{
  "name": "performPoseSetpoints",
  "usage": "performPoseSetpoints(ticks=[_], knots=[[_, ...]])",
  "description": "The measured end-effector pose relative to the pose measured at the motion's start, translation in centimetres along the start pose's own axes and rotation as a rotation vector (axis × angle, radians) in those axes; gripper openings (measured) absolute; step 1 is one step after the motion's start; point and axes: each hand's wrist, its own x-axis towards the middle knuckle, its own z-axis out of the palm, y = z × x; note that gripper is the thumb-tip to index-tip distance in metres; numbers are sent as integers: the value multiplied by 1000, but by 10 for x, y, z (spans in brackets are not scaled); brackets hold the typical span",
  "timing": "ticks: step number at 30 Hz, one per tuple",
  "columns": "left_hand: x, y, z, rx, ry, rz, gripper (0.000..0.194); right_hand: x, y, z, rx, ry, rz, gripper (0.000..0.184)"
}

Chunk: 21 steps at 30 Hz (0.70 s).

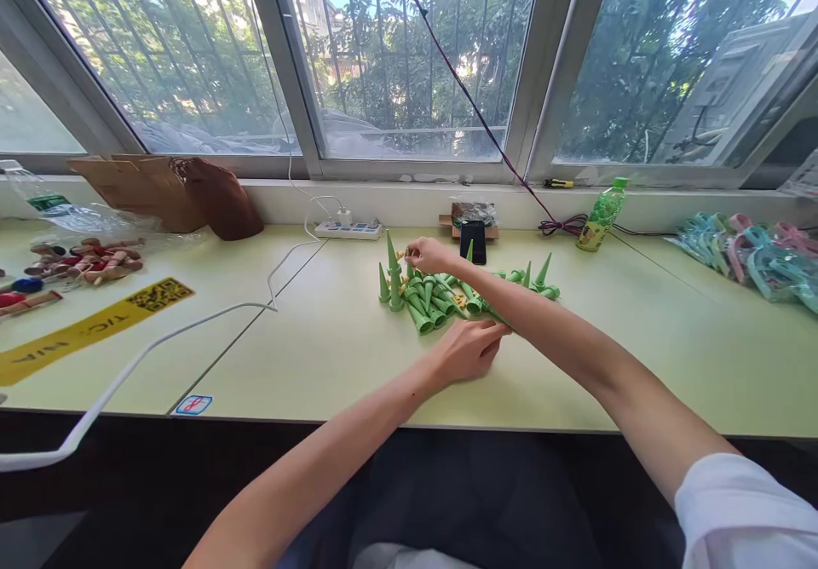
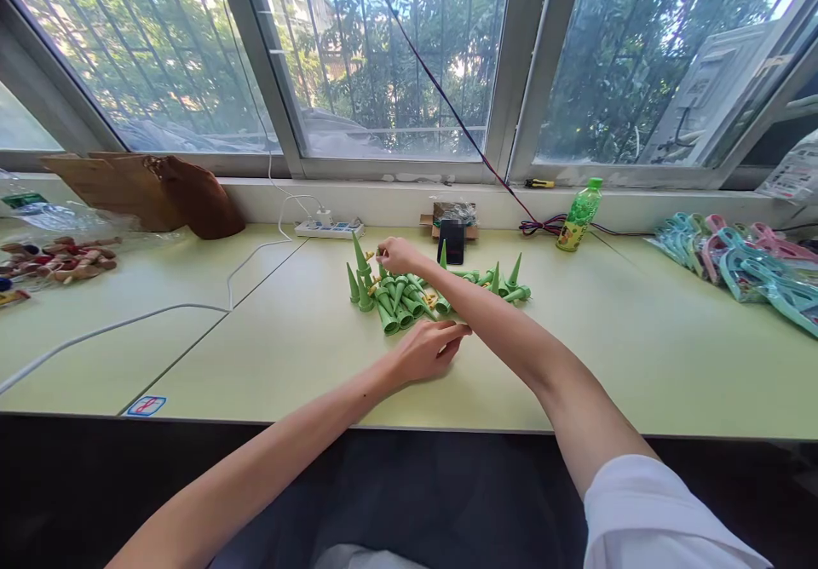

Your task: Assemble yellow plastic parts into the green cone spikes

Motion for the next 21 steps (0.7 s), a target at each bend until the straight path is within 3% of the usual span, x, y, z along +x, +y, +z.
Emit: performPoseSetpoints(ticks=[21], knots=[[2, 3, -4, -6, -41, -28, 31, -17, -6, -18, 56, -143, 51, 21]])
